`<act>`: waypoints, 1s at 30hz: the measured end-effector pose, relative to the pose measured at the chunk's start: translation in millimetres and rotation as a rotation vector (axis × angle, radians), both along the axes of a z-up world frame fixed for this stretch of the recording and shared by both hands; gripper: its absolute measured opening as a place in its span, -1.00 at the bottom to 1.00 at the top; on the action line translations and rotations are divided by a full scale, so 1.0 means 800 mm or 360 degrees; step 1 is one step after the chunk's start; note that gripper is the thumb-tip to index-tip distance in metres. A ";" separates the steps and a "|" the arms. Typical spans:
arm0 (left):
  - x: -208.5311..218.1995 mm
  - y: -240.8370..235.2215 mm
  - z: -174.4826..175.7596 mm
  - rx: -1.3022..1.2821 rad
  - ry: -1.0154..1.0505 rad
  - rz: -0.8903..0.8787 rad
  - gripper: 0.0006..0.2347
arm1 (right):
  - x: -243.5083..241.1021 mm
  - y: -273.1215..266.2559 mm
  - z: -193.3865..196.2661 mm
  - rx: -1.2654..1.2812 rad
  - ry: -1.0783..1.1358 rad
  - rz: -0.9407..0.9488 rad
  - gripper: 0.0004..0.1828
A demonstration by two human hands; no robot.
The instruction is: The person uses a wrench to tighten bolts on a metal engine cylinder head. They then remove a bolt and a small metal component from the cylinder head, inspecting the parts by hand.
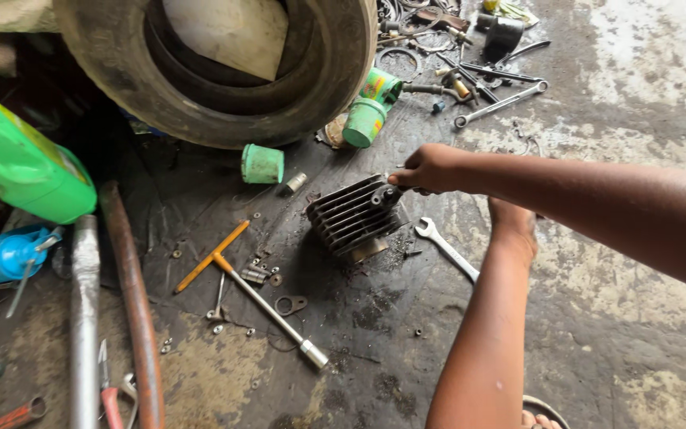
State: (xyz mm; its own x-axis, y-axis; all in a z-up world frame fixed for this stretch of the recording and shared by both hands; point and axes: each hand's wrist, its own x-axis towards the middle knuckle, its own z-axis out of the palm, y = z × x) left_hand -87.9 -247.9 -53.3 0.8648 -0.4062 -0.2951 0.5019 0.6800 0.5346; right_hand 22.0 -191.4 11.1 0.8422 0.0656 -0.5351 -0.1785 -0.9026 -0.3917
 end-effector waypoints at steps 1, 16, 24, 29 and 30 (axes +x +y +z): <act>0.009 0.004 0.006 0.0050 -0.0043 0.0007 -0.54 | 0.004 -0.001 -0.003 -0.0084 -0.0096 0.0155 -0.41; 0.011 0.302 0.035 0.0582 0.0208 0.1238 -0.89 | -0.011 0.015 0.030 -0.0220 -0.0993 0.1364 -0.72; 0.058 0.341 0.028 0.2822 -0.1451 0.0950 -0.82 | -0.009 -0.054 -0.004 -0.0472 -0.0345 0.0367 -0.53; 0.040 0.331 0.015 0.2857 -0.1454 0.0984 -0.78 | -0.069 -0.101 -0.119 -0.0718 -0.0310 0.0387 -0.60; 0.043 0.333 0.015 0.2860 -0.1437 0.0988 -0.79 | -0.091 -0.091 -0.143 -0.0590 -0.0124 0.0082 -0.49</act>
State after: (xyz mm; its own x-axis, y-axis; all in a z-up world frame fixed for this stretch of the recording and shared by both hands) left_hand -53.7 18.7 -41.7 0.8356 0.1088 0.5385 -0.2461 -0.8021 0.5441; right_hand -50.5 -263.8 -103.0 0.8821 -0.0772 -0.4647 -0.1119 -0.9926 -0.0475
